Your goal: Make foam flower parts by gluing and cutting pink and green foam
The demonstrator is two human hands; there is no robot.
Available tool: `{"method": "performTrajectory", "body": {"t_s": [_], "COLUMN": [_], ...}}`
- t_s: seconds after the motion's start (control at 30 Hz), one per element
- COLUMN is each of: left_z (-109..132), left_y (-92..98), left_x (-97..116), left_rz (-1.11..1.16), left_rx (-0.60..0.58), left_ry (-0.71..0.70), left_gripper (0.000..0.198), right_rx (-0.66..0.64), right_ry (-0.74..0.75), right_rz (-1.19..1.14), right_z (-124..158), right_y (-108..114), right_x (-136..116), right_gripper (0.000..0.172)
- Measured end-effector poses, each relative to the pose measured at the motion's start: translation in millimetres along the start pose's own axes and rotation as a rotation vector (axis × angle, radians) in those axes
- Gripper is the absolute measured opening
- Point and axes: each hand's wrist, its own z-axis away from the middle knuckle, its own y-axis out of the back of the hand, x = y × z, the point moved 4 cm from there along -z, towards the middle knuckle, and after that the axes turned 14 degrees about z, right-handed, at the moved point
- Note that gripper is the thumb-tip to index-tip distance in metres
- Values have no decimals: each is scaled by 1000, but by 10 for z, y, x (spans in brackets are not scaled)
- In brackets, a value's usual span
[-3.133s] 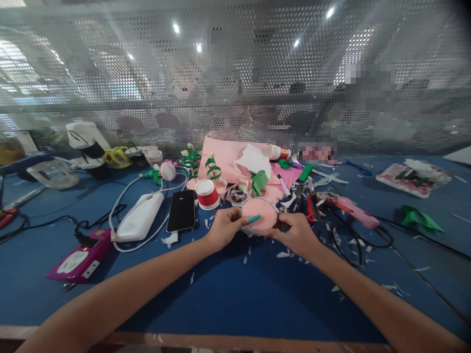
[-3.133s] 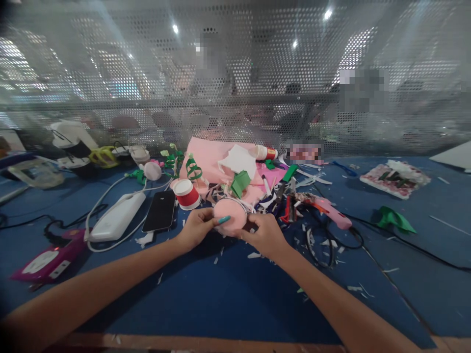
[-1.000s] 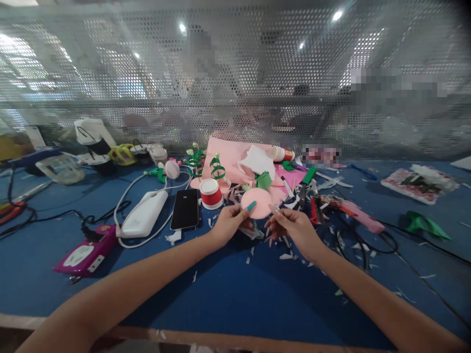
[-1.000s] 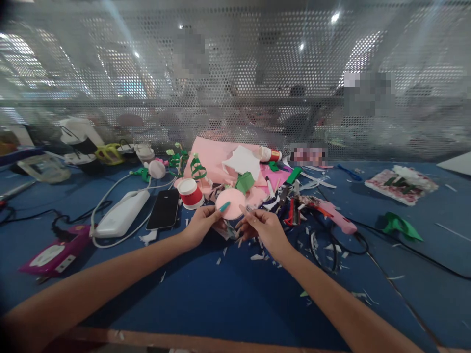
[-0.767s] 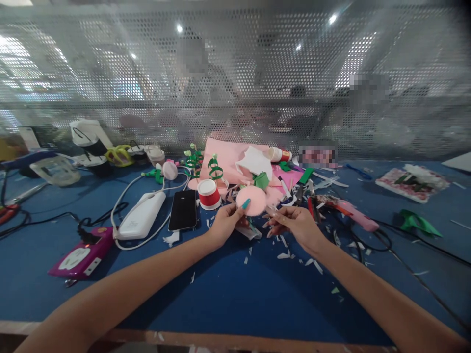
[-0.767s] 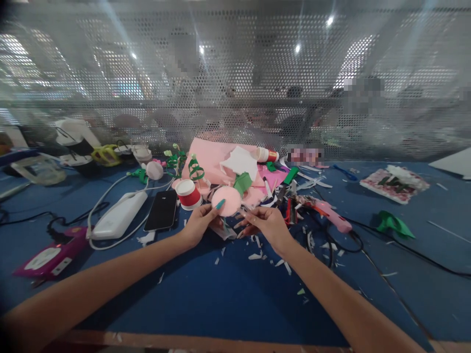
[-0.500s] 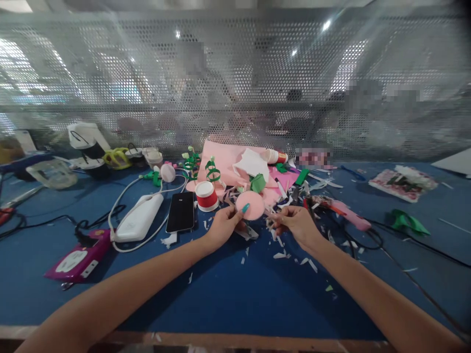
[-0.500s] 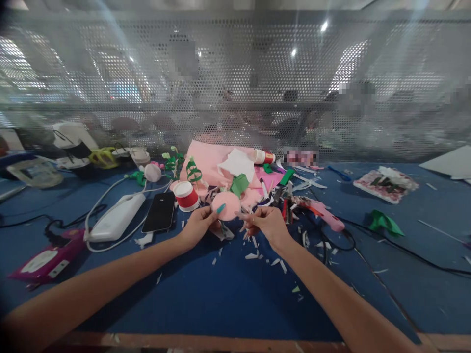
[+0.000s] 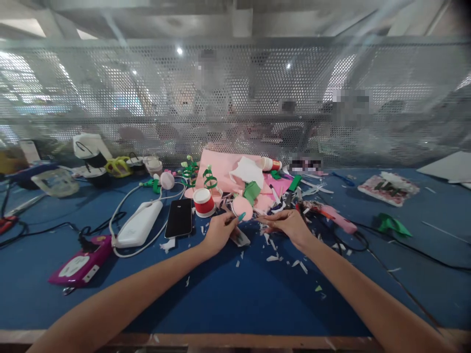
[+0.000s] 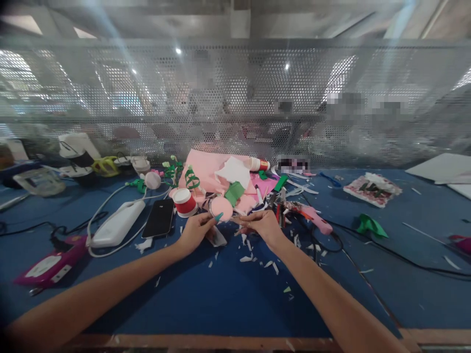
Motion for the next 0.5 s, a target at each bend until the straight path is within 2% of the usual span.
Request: {"method": "performTrajectory", "body": {"t_s": [0.07,0.17,0.27,0.37,0.4,0.5], "left_z": [29,88,168,276,315,422], "left_y": [59,129,181,252,302,528], "left_x": [69,211,348,486,538,666], "left_rz": [-215,-598,-902,-1146,-1202,-1279], "left_rx": [68,111,77,36,79,361], "left_ry": [-87,-302,-468,-549,-560,-586], "left_gripper": [28,29,35,39,39,34], "right_rx": [40,86,106,92,81,50], "right_ry": [13,36,65,107,121,152], "right_rz": [2,20,52,84,89,86], "right_z": [-11,-14,0,22,30,59], "right_y": [27,60,65,27,5,-58], "right_x": [-9,-27,-45,-63,-69,-85], "right_gripper": [32,33,34,32,33,37]}}
